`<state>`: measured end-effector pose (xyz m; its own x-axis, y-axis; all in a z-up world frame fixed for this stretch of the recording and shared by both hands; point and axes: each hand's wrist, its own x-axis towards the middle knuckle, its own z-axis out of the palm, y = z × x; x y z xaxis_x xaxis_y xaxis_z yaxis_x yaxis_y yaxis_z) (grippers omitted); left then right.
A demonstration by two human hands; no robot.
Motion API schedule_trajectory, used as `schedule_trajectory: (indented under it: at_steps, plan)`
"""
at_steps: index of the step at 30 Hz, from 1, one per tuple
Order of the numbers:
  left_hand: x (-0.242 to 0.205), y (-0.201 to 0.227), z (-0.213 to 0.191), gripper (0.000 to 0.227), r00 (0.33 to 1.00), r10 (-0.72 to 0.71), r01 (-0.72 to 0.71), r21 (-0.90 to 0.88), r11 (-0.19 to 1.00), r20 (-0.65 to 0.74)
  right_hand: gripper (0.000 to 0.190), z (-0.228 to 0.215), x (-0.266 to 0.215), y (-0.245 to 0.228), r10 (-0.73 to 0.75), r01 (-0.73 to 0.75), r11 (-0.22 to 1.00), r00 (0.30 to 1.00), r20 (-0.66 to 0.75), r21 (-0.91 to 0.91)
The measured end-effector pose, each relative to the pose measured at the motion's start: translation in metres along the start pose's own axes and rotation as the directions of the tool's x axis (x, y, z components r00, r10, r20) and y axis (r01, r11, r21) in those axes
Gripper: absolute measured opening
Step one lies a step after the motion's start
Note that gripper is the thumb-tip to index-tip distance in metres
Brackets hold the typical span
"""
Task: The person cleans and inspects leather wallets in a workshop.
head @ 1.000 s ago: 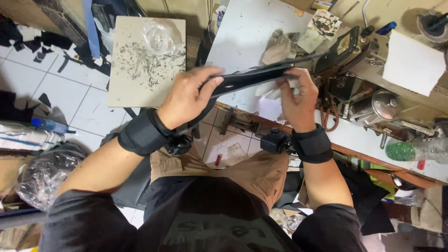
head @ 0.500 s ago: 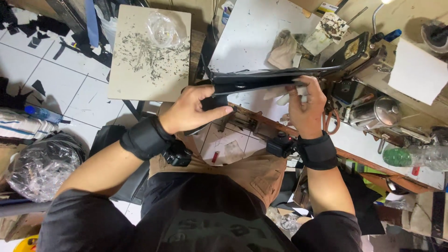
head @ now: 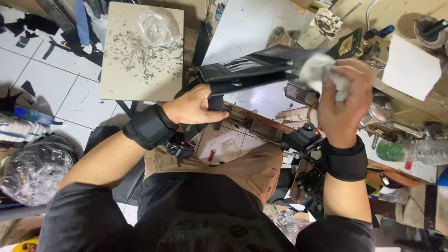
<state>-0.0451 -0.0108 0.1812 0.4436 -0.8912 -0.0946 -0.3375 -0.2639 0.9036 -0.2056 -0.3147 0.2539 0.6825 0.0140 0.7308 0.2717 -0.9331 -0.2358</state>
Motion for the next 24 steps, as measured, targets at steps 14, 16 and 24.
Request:
schedule_trajectory:
  at_steps: [14,16,24]
  plan:
    - [0.005,-0.001,0.015,0.031,0.938,0.239,-0.25,-0.011,0.968,-0.252,0.038,0.041,0.047,-0.072,-0.277,0.189,0.951,0.87,0.407,0.245]
    - [0.005,-0.01,0.016,0.032,0.917,0.255,-0.263,0.016,0.965,-0.308,0.033,0.035,0.051,-0.069,-0.269,0.196,0.958,0.869,0.415,0.212]
    - [0.005,-0.006,0.014,0.015,0.958,0.184,-0.198,-0.042,0.979,-0.218,0.017,0.019,0.037,-0.02,-0.231,0.367,0.908,0.842,0.488,-0.202]
